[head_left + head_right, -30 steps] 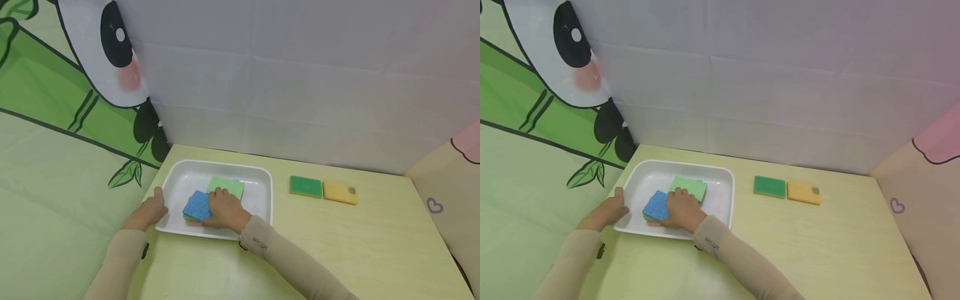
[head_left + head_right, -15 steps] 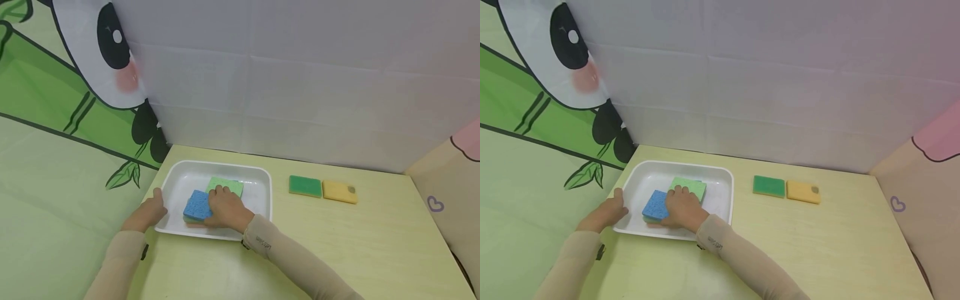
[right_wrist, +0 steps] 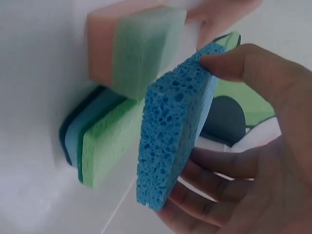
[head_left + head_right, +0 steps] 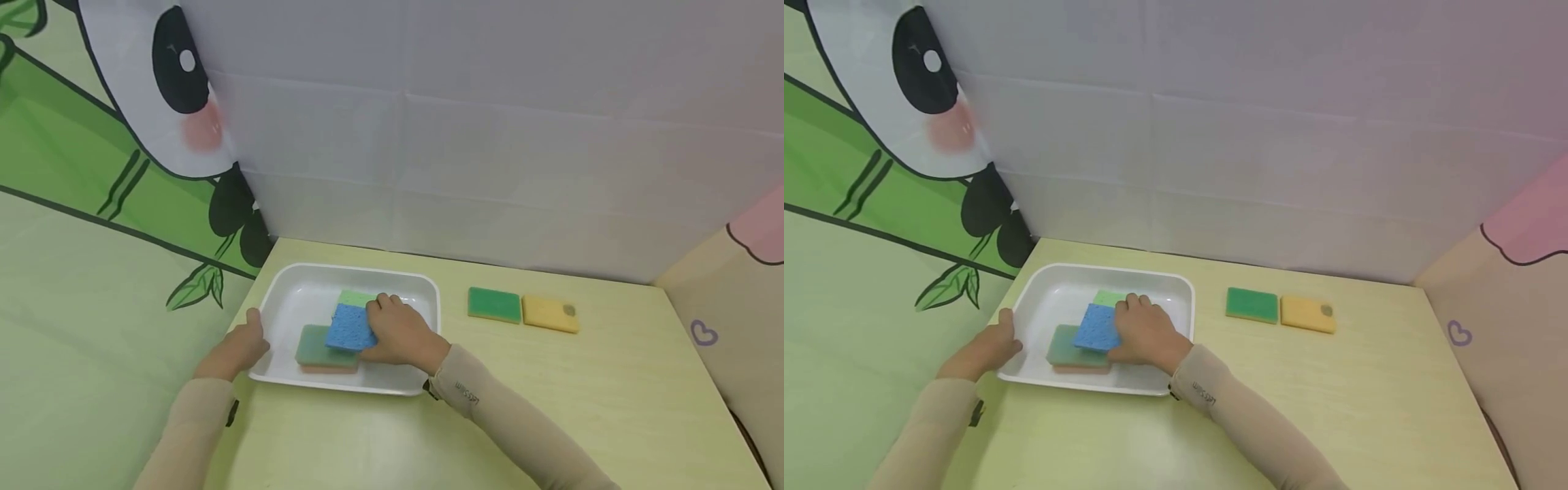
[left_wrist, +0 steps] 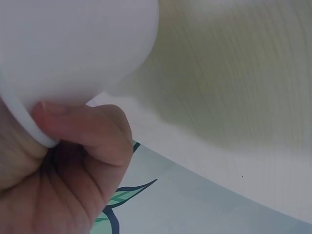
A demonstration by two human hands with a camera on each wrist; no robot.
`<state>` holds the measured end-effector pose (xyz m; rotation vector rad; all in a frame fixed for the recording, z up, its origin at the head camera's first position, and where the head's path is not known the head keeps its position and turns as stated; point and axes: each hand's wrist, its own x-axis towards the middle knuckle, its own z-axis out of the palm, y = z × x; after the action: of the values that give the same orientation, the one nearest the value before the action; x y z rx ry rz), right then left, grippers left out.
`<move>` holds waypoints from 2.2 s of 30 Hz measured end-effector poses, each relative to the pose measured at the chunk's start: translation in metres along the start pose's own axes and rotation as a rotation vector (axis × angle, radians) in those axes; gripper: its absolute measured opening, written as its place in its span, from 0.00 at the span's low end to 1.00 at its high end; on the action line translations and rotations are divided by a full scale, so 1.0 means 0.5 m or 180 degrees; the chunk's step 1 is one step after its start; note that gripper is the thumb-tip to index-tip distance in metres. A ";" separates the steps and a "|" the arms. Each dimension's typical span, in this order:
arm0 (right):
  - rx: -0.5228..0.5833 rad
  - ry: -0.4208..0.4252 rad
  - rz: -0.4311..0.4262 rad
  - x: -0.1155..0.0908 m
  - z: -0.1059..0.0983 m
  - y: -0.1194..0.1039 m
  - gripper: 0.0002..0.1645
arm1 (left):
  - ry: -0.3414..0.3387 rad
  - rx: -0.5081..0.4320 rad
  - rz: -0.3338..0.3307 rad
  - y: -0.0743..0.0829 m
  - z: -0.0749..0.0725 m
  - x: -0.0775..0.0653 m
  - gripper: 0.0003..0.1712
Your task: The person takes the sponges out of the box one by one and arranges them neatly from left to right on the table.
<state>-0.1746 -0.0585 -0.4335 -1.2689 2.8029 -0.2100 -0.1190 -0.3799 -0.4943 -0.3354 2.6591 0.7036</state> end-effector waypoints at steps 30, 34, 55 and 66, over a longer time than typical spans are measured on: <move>0.0631 -0.0036 0.0027 -0.231 -0.043 0.376 0.47 | -0.0008 -0.0112 -0.0089 0.029 0.012 -0.002 0.36; 0.0575 0.0031 0.0089 -0.269 -0.035 0.420 0.47 | 0.0018 -0.0107 -0.0063 0.032 0.011 -0.003 0.34; 0.0432 0.0236 0.0686 -0.425 -0.001 0.621 0.45 | 0.0124 -0.0029 0.0014 0.018 0.016 0.015 0.31; 0.0479 0.0153 0.1003 -0.483 0.037 0.725 0.48 | 0.0068 -0.0067 0.0002 0.022 0.015 0.009 0.32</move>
<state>-0.2829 0.3575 -0.5062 -0.7889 2.9099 -0.4279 -0.1242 -0.3671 -0.4973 -0.3495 2.6735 0.7328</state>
